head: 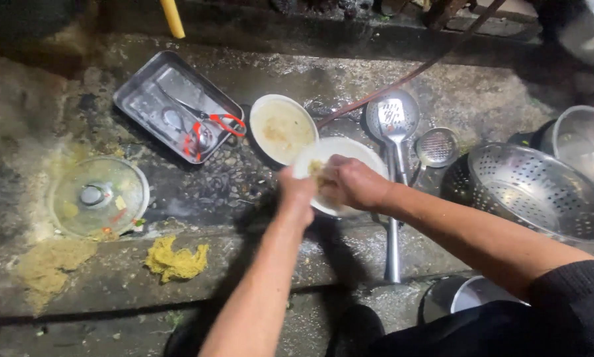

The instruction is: Washing and rinsing various kitchen utensils including bowls, chopsticks, and scissors in a sink.

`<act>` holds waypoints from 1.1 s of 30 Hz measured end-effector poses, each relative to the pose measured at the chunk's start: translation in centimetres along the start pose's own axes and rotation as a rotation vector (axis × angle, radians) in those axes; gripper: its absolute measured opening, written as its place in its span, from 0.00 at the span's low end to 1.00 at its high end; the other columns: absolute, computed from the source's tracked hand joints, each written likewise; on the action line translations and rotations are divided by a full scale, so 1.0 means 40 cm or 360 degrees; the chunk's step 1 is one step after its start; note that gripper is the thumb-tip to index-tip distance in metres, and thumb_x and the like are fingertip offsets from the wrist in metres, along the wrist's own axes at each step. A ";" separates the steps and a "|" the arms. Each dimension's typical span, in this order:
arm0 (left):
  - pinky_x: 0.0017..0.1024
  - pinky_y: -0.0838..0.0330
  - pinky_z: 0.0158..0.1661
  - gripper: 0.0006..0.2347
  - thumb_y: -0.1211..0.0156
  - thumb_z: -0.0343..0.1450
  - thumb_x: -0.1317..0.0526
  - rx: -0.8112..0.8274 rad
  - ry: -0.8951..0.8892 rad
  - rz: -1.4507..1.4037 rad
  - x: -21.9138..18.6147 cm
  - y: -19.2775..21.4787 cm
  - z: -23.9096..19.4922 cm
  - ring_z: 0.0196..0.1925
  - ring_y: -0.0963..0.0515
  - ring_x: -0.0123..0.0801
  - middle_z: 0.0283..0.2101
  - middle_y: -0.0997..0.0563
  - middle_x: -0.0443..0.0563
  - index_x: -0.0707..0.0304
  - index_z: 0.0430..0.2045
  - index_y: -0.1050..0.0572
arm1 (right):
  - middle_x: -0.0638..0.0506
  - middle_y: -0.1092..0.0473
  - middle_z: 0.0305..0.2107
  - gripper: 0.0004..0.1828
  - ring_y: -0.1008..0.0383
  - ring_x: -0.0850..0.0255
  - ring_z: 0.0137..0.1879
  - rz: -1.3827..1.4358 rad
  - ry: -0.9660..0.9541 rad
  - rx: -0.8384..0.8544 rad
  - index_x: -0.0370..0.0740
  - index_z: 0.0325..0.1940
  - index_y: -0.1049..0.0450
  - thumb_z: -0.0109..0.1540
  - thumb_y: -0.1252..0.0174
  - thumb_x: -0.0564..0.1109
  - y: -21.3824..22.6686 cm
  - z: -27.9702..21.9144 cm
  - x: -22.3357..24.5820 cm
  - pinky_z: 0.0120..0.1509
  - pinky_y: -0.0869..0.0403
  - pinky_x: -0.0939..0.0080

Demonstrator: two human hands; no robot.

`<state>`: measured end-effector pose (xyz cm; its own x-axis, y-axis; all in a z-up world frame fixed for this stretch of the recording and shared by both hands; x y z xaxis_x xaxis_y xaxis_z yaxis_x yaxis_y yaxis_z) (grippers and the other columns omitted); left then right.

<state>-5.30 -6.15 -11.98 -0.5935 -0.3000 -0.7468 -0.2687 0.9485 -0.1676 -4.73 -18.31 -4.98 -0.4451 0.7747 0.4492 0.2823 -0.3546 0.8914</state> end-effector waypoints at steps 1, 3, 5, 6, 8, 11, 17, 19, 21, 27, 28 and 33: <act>0.47 0.16 0.59 0.29 0.35 0.68 0.76 0.0006 -0.0005 0.0000 -0.008 0.022 -0.021 0.62 0.12 0.58 0.57 0.13 0.69 0.68 0.70 0.22 | 0.51 0.23 0.37 0.09 0.16 0.46 0.45 -0.0006 -0.0001 -0.0006 0.47 0.36 0.17 0.61 0.27 0.52 0.026 0.016 0.014 0.51 0.15 0.47; 0.53 0.21 0.67 0.37 0.50 0.58 0.81 0.0326 -0.0029 0.0067 -0.019 0.020 -0.072 0.64 0.13 0.57 0.59 0.11 0.71 0.74 0.69 0.20 | 0.40 0.27 0.40 0.11 0.21 0.37 0.47 -0.0229 0.0271 -0.0079 0.37 0.41 0.23 0.66 0.31 0.47 0.086 0.035 0.076 0.52 0.18 0.40; 0.51 0.20 0.66 0.34 0.49 0.61 0.80 0.0409 -0.0099 0.0206 -0.067 0.021 -0.107 0.64 0.13 0.56 0.58 0.10 0.67 0.69 0.68 0.19 | 0.45 0.31 0.41 0.17 0.24 0.41 0.49 -0.0412 0.0332 -0.0107 0.41 0.44 0.23 0.61 0.24 0.51 0.143 0.027 0.068 0.55 0.20 0.44; 0.48 0.18 0.65 0.32 0.48 0.64 0.79 0.0482 -0.0173 0.0348 -0.093 0.024 -0.125 0.64 0.12 0.55 0.58 0.09 0.64 0.65 0.66 0.17 | 0.50 0.35 0.43 0.25 0.26 0.46 0.51 -0.0588 0.0401 -0.0137 0.45 0.46 0.24 0.57 0.17 0.54 0.166 0.025 0.072 0.58 0.22 0.49; 0.45 0.17 0.64 0.30 0.48 0.67 0.78 0.0490 -0.0239 0.0442 -0.146 0.017 -0.157 0.63 0.11 0.50 0.57 0.09 0.61 0.62 0.64 0.15 | 0.47 0.33 0.38 0.22 0.24 0.43 0.47 -0.0327 0.0281 -0.0120 0.42 0.44 0.25 0.59 0.19 0.50 0.140 0.018 0.022 0.54 0.23 0.45; 0.40 0.16 0.63 0.26 0.43 0.68 0.75 0.0363 -0.0393 0.0602 -0.173 0.041 -0.112 0.63 0.11 0.45 0.56 0.08 0.57 0.59 0.62 0.13 | 0.41 0.24 0.34 0.18 0.18 0.40 0.44 0.0105 -0.0266 -0.0157 0.39 0.45 0.22 0.63 0.22 0.51 0.167 -0.028 -0.064 0.54 0.21 0.41; 0.49 0.23 0.71 0.28 0.46 0.67 0.79 0.0391 -0.0830 0.0657 -0.256 0.049 -0.050 0.70 0.16 0.57 0.61 0.11 0.68 0.67 0.64 0.16 | 0.40 0.17 0.35 0.12 0.14 0.49 0.37 0.0603 -0.1208 -0.0304 0.36 0.55 0.18 0.73 0.29 0.46 0.238 -0.082 -0.128 0.46 0.15 0.48; 0.52 0.24 0.71 0.29 0.44 0.66 0.78 0.0622 -0.0831 0.0790 -0.232 0.014 0.012 0.71 0.18 0.58 0.62 0.12 0.68 0.68 0.66 0.18 | 0.40 0.18 0.33 0.09 0.14 0.52 0.33 0.0507 -0.1264 -0.0288 0.35 0.53 0.19 0.74 0.30 0.44 0.256 -0.069 -0.128 0.41 0.14 0.53; 0.50 0.22 0.70 0.28 0.34 0.66 0.63 0.0975 -0.0552 0.1635 -0.166 -0.008 0.039 0.69 0.14 0.46 0.61 0.11 0.47 0.39 0.65 0.17 | 0.37 0.18 0.38 0.13 0.12 0.42 0.44 0.0211 -0.0863 -0.0011 0.33 0.51 0.17 0.65 0.23 0.37 0.247 -0.001 -0.032 0.53 0.14 0.40; 0.44 0.17 0.56 0.24 0.44 0.63 0.73 0.0608 -0.0668 0.1093 -0.133 -0.015 0.120 0.56 0.09 0.43 0.45 0.07 0.50 0.47 0.48 0.09 | 0.39 0.16 0.40 0.18 0.13 0.44 0.47 0.0510 -0.0791 -0.0422 0.39 0.55 0.16 0.65 0.22 0.47 0.211 -0.026 -0.127 0.55 0.16 0.39; 0.44 0.17 0.56 0.24 0.44 0.63 0.73 0.0610 -0.0660 0.1096 -0.122 -0.023 0.108 0.56 0.09 0.43 0.45 0.07 0.50 0.47 0.48 0.09 | 0.39 0.16 0.40 0.18 0.13 0.44 0.47 0.0514 -0.0797 -0.0418 0.39 0.55 0.16 0.65 0.22 0.47 0.235 -0.019 -0.053 0.55 0.16 0.39; 0.53 0.23 0.71 0.25 0.43 0.69 0.79 -0.0157 -0.0733 -0.0017 -0.261 0.033 -0.105 0.73 0.20 0.68 0.63 0.15 0.80 0.78 0.64 0.19 | 0.39 0.16 0.37 0.23 0.09 0.43 0.39 0.1141 -0.1730 -0.0718 0.33 0.63 0.19 0.67 0.24 0.44 0.148 -0.084 -0.107 0.41 0.09 0.39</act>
<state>-2.62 -2.20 -1.69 -0.1981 -0.2123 -0.9569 -0.3570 0.9248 -0.1313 -4.00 -25.48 -1.43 0.6202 0.2935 0.7275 -0.2247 -0.8220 0.5232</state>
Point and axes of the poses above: each hand's wrist, its own z-axis towards the middle knuckle, its own y-axis out of the back of the hand, x = y × z, the point moved 8 cm from there along z, towards the middle knuckle
